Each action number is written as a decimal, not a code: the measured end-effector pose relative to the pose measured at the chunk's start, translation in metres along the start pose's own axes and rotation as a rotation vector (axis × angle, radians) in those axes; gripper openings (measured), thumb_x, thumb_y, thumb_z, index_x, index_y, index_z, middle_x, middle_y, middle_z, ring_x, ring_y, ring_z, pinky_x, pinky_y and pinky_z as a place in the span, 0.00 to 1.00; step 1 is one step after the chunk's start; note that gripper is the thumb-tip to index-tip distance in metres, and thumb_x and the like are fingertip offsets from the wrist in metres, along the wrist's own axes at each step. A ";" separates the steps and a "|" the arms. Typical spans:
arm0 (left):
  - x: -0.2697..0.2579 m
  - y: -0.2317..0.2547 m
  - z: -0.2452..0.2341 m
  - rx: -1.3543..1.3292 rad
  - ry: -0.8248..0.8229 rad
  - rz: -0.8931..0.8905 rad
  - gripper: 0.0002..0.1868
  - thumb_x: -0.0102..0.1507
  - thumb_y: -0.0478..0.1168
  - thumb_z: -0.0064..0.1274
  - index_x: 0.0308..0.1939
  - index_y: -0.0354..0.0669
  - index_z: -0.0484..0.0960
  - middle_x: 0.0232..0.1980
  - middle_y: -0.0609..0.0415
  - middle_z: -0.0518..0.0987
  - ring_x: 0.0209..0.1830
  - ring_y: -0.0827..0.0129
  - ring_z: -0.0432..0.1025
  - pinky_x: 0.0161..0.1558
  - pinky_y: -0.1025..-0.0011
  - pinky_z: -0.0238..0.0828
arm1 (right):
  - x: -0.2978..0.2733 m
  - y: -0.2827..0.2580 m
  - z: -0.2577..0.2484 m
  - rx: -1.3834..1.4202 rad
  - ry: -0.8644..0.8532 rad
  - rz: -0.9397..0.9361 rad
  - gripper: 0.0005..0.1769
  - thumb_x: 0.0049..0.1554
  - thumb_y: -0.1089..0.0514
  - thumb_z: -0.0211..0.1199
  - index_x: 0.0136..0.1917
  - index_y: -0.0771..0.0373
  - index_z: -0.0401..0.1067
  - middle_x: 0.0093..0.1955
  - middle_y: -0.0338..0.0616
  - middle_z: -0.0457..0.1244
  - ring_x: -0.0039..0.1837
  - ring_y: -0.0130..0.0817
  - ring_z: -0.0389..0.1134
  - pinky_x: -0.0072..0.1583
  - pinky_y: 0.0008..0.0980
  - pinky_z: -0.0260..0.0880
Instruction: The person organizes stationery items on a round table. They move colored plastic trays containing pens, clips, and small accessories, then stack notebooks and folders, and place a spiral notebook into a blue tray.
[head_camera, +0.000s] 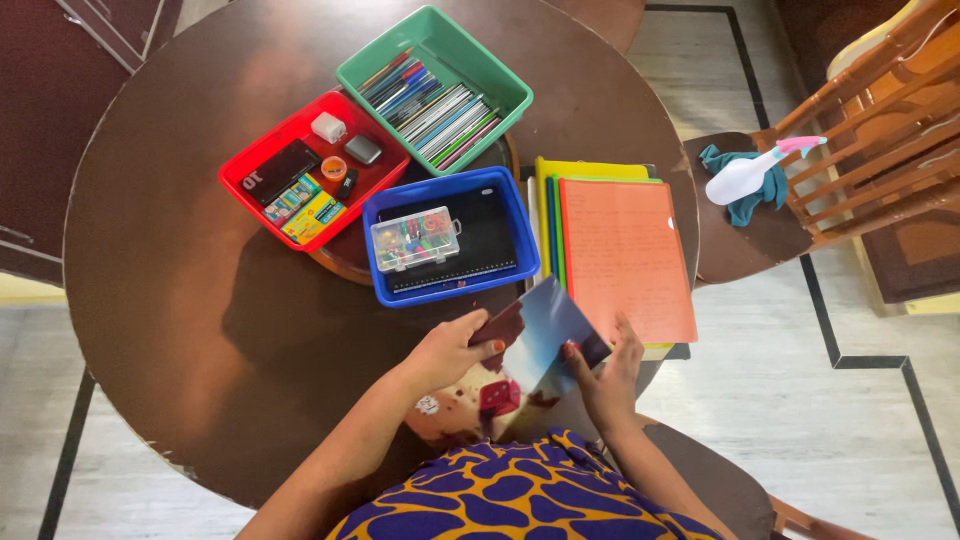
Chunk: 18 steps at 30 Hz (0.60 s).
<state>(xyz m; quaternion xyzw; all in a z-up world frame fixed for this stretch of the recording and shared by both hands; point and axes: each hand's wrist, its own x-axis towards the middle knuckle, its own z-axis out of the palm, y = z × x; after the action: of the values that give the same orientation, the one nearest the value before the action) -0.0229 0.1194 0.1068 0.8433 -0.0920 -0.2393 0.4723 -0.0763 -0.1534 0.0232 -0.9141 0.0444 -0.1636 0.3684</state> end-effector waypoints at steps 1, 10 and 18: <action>0.010 0.003 0.004 -0.044 0.042 0.042 0.16 0.65 0.47 0.58 0.49 0.40 0.75 0.44 0.46 0.81 0.41 0.58 0.77 0.46 0.65 0.70 | 0.006 0.003 -0.001 0.149 -0.008 0.057 0.54 0.54 0.42 0.69 0.79 0.63 0.42 0.71 0.63 0.52 0.69 0.53 0.57 0.66 0.49 0.62; 0.110 0.026 0.061 -0.719 0.256 0.243 0.10 0.71 0.40 0.55 0.49 0.36 0.75 0.45 0.56 0.76 0.45 0.77 0.67 0.49 0.74 0.67 | 0.028 0.018 -0.014 0.788 -0.204 0.626 0.40 0.57 0.54 0.60 0.76 0.57 0.43 0.50 0.47 0.67 0.48 0.32 0.73 0.47 0.33 0.77; 0.152 0.050 0.062 -1.012 0.251 -0.055 0.12 0.69 0.43 0.51 0.52 0.39 0.73 0.47 0.54 0.79 0.45 0.71 0.74 0.47 0.70 0.73 | 0.034 0.029 -0.041 0.587 -0.239 0.674 0.29 0.61 0.49 0.61 0.71 0.58 0.58 0.43 0.46 0.69 0.35 0.29 0.68 0.35 0.27 0.64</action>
<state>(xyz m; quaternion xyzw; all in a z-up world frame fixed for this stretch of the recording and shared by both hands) 0.0824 -0.0122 0.0734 0.5340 0.1149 -0.1632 0.8216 -0.0566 -0.2083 0.0404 -0.7181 0.2480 0.0661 0.6468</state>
